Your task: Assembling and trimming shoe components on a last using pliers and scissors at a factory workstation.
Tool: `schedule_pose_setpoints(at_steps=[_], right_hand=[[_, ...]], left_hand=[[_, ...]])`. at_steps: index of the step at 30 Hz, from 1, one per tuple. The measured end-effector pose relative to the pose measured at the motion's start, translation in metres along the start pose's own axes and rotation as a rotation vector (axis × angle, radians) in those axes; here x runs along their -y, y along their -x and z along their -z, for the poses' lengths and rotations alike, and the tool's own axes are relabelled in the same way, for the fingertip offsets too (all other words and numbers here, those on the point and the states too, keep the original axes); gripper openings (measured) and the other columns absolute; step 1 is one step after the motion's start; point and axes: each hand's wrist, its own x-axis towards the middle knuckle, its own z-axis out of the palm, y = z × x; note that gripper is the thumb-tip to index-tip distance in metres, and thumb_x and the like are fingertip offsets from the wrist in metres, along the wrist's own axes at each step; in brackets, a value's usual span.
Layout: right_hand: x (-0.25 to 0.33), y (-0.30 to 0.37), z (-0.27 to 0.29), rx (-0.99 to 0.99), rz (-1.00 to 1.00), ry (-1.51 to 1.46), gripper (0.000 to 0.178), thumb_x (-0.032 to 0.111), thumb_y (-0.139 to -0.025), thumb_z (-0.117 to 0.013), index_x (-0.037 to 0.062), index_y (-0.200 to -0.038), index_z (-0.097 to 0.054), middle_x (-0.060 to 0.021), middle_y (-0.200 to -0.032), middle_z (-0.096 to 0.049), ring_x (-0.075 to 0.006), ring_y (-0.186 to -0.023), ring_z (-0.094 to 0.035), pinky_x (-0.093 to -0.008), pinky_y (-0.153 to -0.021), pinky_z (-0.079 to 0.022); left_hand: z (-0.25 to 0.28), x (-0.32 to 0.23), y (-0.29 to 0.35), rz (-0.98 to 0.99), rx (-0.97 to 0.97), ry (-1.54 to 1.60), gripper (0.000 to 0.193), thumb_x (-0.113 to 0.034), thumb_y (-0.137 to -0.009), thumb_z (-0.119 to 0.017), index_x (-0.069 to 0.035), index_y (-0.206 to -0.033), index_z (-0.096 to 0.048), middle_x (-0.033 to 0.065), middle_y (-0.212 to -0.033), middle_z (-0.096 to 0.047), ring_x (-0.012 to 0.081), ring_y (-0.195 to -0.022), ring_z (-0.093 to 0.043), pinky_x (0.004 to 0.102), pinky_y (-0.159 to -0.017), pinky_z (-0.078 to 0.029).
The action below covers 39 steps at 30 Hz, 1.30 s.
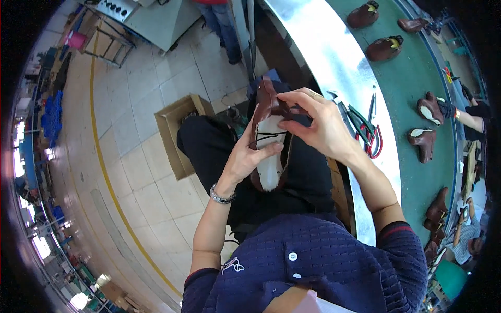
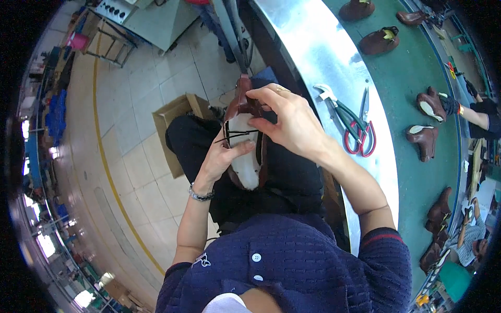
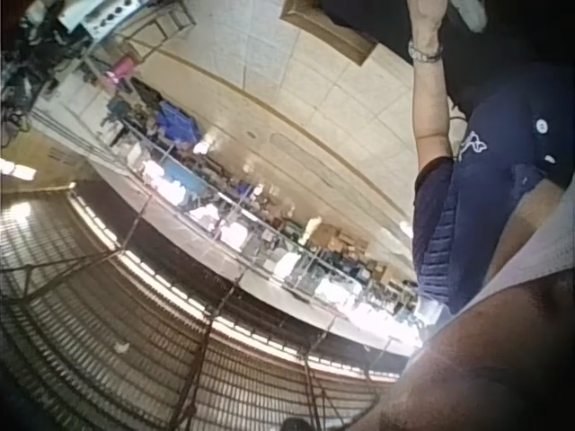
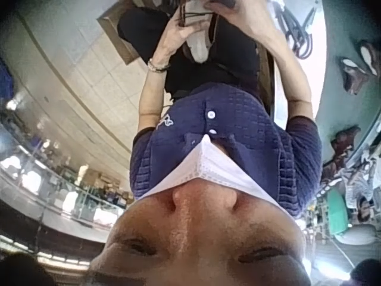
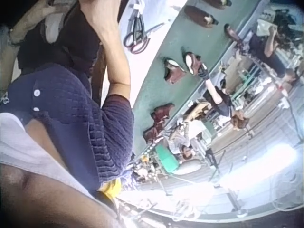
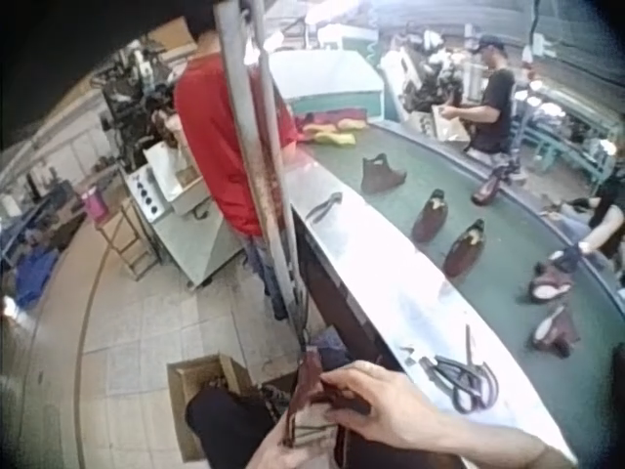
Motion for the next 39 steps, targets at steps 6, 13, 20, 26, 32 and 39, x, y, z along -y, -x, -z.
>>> schedule_pose_setpoints(at_steps=[6,13,20,26,32,39], right_hand=[[-0.027,-0.009,0.007,-0.084,0.349,0.243,0.031,0.006,-0.080,-0.070,-0.0039,-0.109,-0.064,-0.0204,-0.101,-0.068,-0.0303,-0.074,-0.070,-0.0325,-0.062,-0.057],[-0.035,-0.024,-0.004,-0.350,0.387,0.401,0.023,0.007,-0.083,-0.065,-0.0039,-0.102,-0.062,-0.0156,-0.090,-0.069,-0.0285,-0.071,-0.070,-0.0337,-0.059,-0.057],[-0.037,-0.014,0.045,-0.070,0.130,-0.004,0.043,0.015,-0.073,-0.077,0.0013,-0.111,-0.064,-0.0169,-0.116,-0.061,-0.0330,-0.102,-0.063,-0.0388,-0.087,-0.052],[-0.051,0.001,0.034,-0.097,0.241,0.092,0.035,0.025,-0.079,-0.072,0.0010,-0.104,-0.066,-0.0169,-0.099,-0.069,-0.0331,-0.092,-0.066,-0.0410,-0.077,-0.054],[-0.052,0.021,0.031,-0.503,0.346,0.401,0.025,0.028,-0.083,-0.069,0.0052,-0.092,-0.062,-0.0057,-0.078,-0.063,-0.0201,-0.072,-0.064,-0.0315,-0.052,-0.052],[-0.046,0.027,0.052,-0.654,0.201,0.372,0.032,0.034,-0.083,-0.069,0.0056,-0.071,-0.060,-0.0082,-0.072,-0.064,-0.0226,-0.065,-0.062,-0.0353,-0.054,-0.050]], left_hand=[[-0.010,-0.023,-0.006,0.115,0.048,-0.003,0.075,-0.024,-0.082,-0.076,-0.006,-0.142,-0.035,0.0077,-0.124,-0.056,0.0163,-0.111,-0.054,0.0321,-0.096,-0.044],[-0.018,-0.037,-0.025,0.070,0.020,0.022,0.066,-0.027,-0.083,-0.075,-0.002,-0.134,-0.042,0.0077,-0.118,-0.058,0.0159,-0.106,-0.055,0.0315,-0.094,-0.044],[-0.030,-0.038,-0.039,0.082,0.095,-0.117,0.061,-0.018,-0.081,-0.076,-0.001,-0.131,-0.045,0.0085,-0.118,-0.059,0.0167,-0.106,-0.056,0.0317,-0.093,-0.045],[-0.042,-0.042,-0.023,0.131,0.037,-0.174,0.047,-0.016,-0.081,-0.075,-0.001,-0.120,-0.055,0.0049,-0.110,-0.059,0.0143,-0.098,-0.055,0.0293,-0.089,-0.043],[-0.059,-0.042,-0.029,0.228,0.094,-0.104,0.062,-0.023,-0.078,-0.077,-0.001,-0.128,-0.048,0.0052,-0.113,-0.057,0.0155,-0.102,-0.052,0.0294,-0.091,-0.040],[-0.075,-0.053,-0.034,0.183,0.088,-0.115,0.066,-0.017,-0.076,-0.078,0.000,-0.131,-0.045,0.0066,-0.114,-0.056,0.0169,-0.100,-0.054,0.0295,-0.091,-0.041]])
